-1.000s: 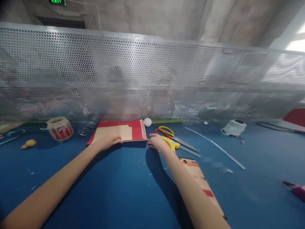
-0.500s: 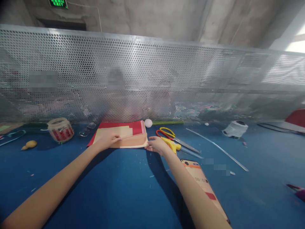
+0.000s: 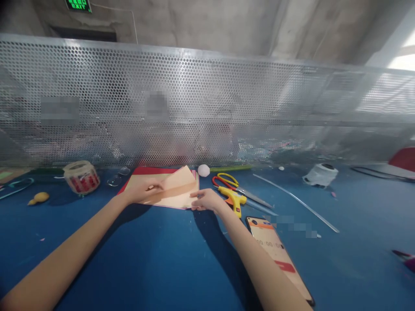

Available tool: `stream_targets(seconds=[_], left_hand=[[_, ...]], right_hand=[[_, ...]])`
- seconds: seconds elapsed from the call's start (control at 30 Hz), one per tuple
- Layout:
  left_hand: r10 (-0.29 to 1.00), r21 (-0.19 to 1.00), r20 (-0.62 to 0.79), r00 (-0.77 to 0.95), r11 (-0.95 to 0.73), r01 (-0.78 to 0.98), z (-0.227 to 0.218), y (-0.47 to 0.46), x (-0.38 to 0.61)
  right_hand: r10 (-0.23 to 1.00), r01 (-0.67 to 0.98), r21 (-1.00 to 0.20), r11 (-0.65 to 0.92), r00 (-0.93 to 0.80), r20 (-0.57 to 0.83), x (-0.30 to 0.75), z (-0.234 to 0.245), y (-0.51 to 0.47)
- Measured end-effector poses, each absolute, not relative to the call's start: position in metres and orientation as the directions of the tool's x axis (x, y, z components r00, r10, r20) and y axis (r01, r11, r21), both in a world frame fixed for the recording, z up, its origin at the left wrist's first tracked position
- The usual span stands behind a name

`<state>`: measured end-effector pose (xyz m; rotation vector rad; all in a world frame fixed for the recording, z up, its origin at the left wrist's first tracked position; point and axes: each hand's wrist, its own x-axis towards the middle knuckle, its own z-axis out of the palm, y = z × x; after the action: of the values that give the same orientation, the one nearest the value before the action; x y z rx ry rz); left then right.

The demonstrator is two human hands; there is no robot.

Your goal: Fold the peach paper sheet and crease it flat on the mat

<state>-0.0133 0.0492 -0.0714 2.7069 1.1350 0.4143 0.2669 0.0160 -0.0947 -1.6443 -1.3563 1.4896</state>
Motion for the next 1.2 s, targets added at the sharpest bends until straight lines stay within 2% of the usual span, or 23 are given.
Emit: stream_targets(seconds=[0.17, 0.3, 0.57, 0.73, 1.03, 1.2], left_hand=[[0.683, 0.206, 0.112, 0.722, -0.727, 0.655, -0.078, 0.045, -0.004], [0.691, 0.181, 0.107, 0.715, -0.720, 0.669, -0.085, 0.043, 0.001], [0.748, 0.209, 0.158, 0.645, -0.664, 0.718, -0.086, 0.046, 0.002], [0.763, 0.249, 0.127, 0.634, -0.643, 0.725, -0.084, 0.049, 0.001], [0.773, 0.259, 0.079, 0.630, -0.626, 0.736, -0.081, 0.042, 0.007], [0.783, 0.252, 0.079, 0.617, -0.615, 0.748, -0.082, 0.041, 0.012]], right_hand=[[0.939, 0.370, -0.881, -0.295, -0.060, -0.340, 0.263, -0.106, 0.020], [0.956, 0.383, -0.884, -0.268, -0.011, -0.294, 0.258, -0.111, 0.022], [0.959, 0.308, -0.913, -0.268, -0.005, -0.283, 0.263, -0.106, 0.023], [0.954, 0.299, -0.912, -0.282, -0.017, -0.300, 0.265, -0.104, 0.019], [0.964, 0.369, -0.892, -0.262, 0.053, -0.261, 0.252, -0.108, 0.021], [0.981, 0.465, -0.866, -0.182, 0.031, -0.190, 0.255, -0.109, 0.021]])
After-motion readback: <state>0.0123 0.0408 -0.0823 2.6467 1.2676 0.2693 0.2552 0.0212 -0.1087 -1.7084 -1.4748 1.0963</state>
